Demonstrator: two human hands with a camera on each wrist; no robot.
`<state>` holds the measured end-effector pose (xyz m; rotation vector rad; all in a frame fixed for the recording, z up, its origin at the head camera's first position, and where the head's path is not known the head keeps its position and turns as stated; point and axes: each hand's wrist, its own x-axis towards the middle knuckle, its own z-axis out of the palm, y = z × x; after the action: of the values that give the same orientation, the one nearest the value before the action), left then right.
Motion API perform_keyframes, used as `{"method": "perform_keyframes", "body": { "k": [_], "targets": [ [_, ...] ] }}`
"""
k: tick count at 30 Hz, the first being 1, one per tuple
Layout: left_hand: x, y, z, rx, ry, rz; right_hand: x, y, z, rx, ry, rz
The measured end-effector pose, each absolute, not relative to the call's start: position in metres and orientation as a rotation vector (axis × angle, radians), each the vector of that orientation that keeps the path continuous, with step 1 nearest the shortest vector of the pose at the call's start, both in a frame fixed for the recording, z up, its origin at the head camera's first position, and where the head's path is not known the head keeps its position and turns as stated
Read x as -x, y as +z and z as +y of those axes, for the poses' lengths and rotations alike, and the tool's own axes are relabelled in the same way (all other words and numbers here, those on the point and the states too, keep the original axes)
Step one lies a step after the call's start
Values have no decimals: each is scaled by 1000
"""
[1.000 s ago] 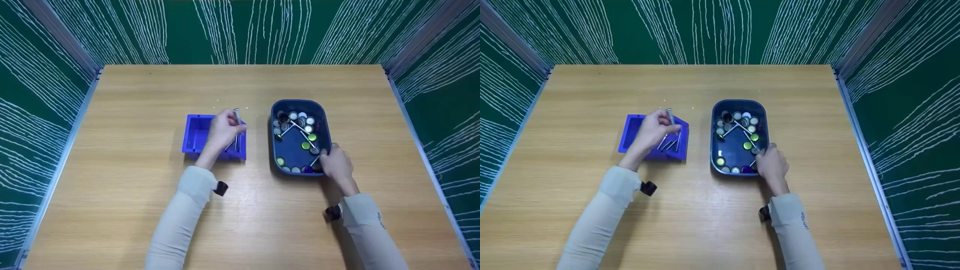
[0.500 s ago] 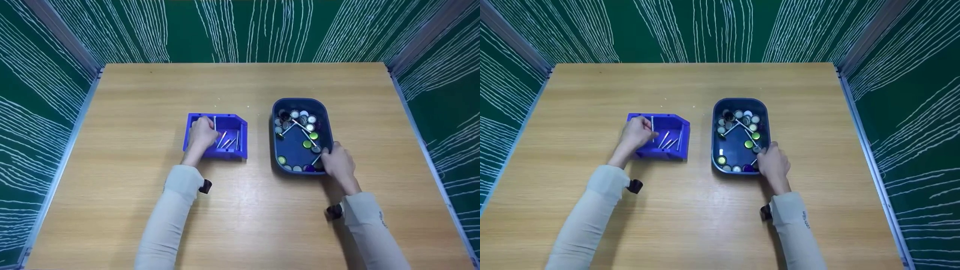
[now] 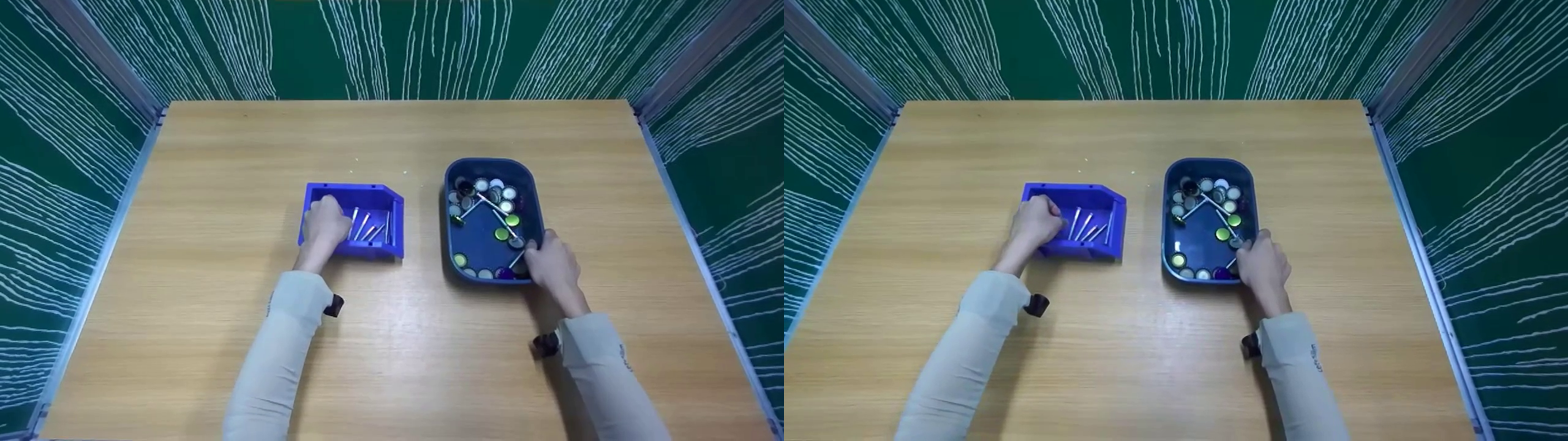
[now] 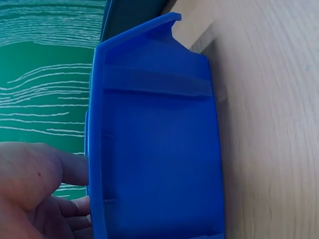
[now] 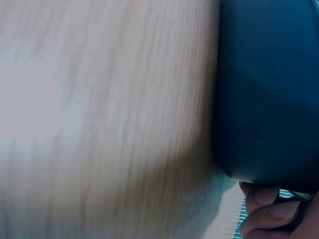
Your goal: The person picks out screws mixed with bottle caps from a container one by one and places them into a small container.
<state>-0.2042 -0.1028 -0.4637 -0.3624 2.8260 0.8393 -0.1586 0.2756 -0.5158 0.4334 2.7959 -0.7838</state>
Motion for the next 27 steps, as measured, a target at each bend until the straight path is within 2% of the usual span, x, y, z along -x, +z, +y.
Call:
{"method": "perform_keyframes", "body": {
  "k": [14, 27],
  "targets": [
    [207, -446, -96, 360, 895, 2799, 159, -515, 277, -435, -769, 2800],
    [212, -426, -53, 107, 882, 2875, 158, -517, 277, -436, -775, 2830]
  ]
}}
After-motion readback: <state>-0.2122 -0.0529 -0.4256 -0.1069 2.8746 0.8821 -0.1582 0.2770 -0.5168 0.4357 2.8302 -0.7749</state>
